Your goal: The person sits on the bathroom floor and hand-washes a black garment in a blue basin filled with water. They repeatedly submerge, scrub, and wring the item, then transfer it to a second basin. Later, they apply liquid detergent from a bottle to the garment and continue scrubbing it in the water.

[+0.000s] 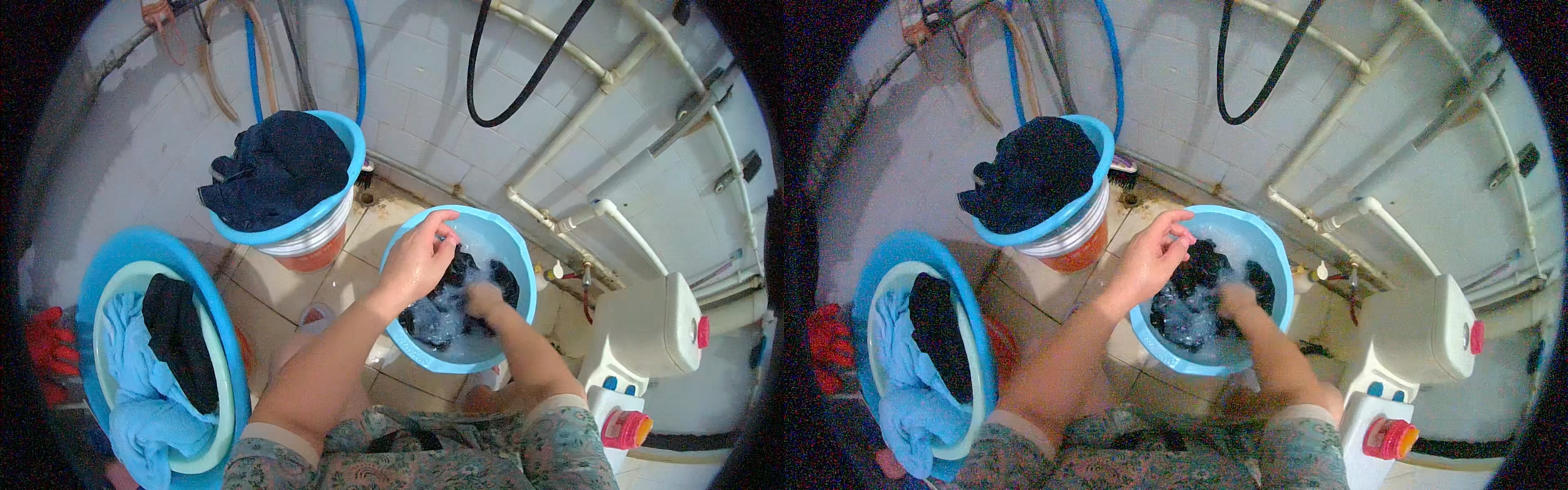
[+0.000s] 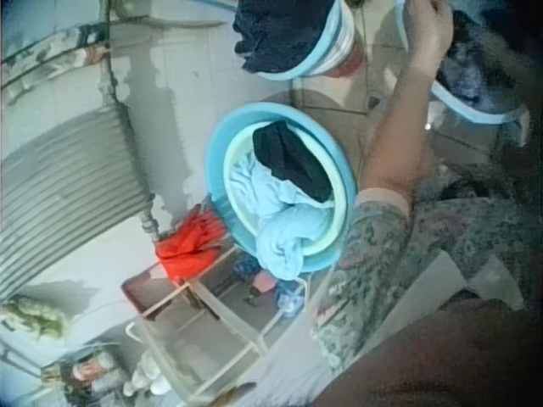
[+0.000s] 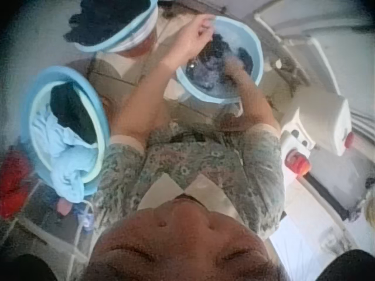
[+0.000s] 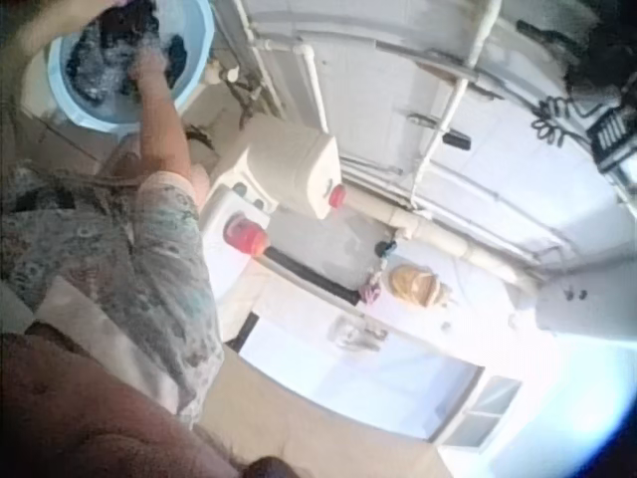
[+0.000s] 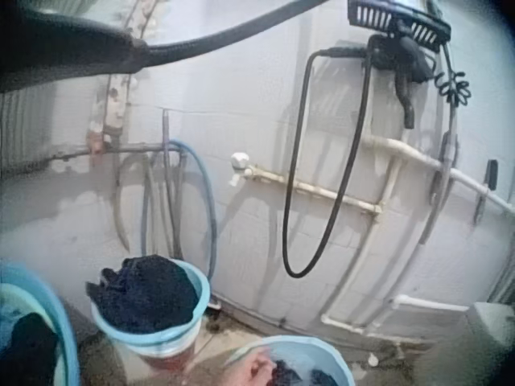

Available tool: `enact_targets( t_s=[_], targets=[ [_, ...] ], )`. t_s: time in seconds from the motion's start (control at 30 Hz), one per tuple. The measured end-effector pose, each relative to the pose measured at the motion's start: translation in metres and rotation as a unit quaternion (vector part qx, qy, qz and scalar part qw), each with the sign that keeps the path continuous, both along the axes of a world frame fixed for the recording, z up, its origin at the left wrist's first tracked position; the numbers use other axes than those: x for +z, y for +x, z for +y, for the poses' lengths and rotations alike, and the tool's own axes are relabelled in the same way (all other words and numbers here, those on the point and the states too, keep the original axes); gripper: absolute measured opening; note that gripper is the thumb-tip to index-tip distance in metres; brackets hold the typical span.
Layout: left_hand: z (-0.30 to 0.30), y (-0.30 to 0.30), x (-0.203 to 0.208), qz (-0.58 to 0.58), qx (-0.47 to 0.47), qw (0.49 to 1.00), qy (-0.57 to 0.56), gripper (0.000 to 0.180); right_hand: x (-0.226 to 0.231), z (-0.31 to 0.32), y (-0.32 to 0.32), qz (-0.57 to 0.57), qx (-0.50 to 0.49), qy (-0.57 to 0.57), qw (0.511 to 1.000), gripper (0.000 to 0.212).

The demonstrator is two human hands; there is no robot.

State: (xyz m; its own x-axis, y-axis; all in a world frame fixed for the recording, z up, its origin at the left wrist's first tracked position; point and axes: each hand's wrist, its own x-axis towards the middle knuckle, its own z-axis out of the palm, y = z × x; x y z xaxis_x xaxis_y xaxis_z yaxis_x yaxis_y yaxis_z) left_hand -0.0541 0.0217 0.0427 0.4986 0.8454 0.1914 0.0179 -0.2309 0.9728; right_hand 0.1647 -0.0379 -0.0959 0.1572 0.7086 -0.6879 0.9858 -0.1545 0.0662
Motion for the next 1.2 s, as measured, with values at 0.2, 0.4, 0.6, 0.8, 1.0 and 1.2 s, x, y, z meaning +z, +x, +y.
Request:
enact_targets(
  t_s=[0.2, 0.4, 0.6, 0.8, 1.0, 1.2],
  targets=[
    [-0.009, -0.006, 0.005, 0.004, -0.007, 1.0, -0.014, 0.028, 0.115, -0.02, 0.03, 0.285, -0.293, 0.22, 0.886, 0.043],
    [-0.02, -0.01, -0.007, 0.017, 0.0, 1.0, 0.012, 0.023, 0.259, -0.033, 0.023, 0.209, -0.238, 0.421, 0.85, 0.047],
    [-0.019, -0.008, -0.003, -0.058, -0.009, 0.994, -0.096, 0.021, 0.377, -0.065, -0.002, 0.224, -0.187, 0.616, 0.731, 0.038],
    [-0.005, -0.01, 0.001, -0.126, 0.041, 0.982, -0.137, 0.022, 0.377, -0.053, -0.024, 0.129, -0.098, 0.63, 0.76, 0.05],
    [-0.005, 0.003, -0.001, -0.106, -0.011, 0.979, -0.177, 0.024, 0.222, -0.025, -0.002, 0.138, -0.043, 0.551, 0.822, 0.057],
    [0.009, 0.015, -0.039, 0.023, 0.015, 0.999, -0.025, 0.03, 0.031, -0.02, 0.001, 0.118, 0.005, 0.382, 0.916, 0.08]
  ],
)
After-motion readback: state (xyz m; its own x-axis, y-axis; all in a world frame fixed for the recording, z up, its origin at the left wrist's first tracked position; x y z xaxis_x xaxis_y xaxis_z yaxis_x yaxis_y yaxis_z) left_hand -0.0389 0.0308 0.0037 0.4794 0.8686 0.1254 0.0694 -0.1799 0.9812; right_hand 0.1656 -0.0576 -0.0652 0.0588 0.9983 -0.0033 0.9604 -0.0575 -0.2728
